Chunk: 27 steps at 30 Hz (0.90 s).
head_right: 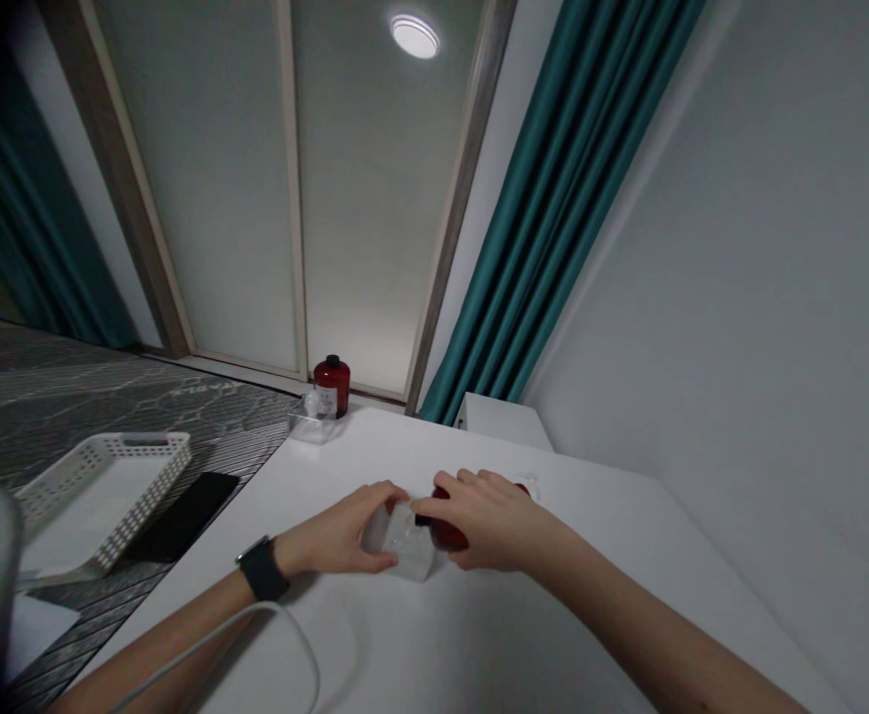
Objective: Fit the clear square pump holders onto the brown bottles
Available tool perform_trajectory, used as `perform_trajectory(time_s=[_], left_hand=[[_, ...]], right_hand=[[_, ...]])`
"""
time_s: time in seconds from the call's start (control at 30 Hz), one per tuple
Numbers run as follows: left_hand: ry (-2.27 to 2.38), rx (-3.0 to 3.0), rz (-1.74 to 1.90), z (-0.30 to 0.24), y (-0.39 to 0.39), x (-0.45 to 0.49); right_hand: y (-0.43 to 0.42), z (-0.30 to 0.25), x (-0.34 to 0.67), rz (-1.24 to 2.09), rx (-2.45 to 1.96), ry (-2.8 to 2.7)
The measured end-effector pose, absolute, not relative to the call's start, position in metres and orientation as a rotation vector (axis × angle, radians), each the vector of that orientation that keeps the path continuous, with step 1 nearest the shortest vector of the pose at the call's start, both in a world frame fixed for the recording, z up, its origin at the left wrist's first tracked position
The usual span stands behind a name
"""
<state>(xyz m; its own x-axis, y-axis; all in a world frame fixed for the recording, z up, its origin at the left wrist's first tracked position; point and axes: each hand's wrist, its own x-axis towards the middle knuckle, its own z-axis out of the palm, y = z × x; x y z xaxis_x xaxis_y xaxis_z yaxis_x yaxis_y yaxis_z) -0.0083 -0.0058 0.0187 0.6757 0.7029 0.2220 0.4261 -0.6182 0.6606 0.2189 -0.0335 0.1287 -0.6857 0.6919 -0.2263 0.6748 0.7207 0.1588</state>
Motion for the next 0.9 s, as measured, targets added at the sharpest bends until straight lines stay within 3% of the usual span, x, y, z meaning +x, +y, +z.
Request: perform_trajectory(time_s=[0.9], left_hand=[[0.890,2.341,0.641,0.0137,-0.0046,-0.0061]], right_hand=[[-0.0325,0.1269,0.2207,0.106,1.071,2.665]])
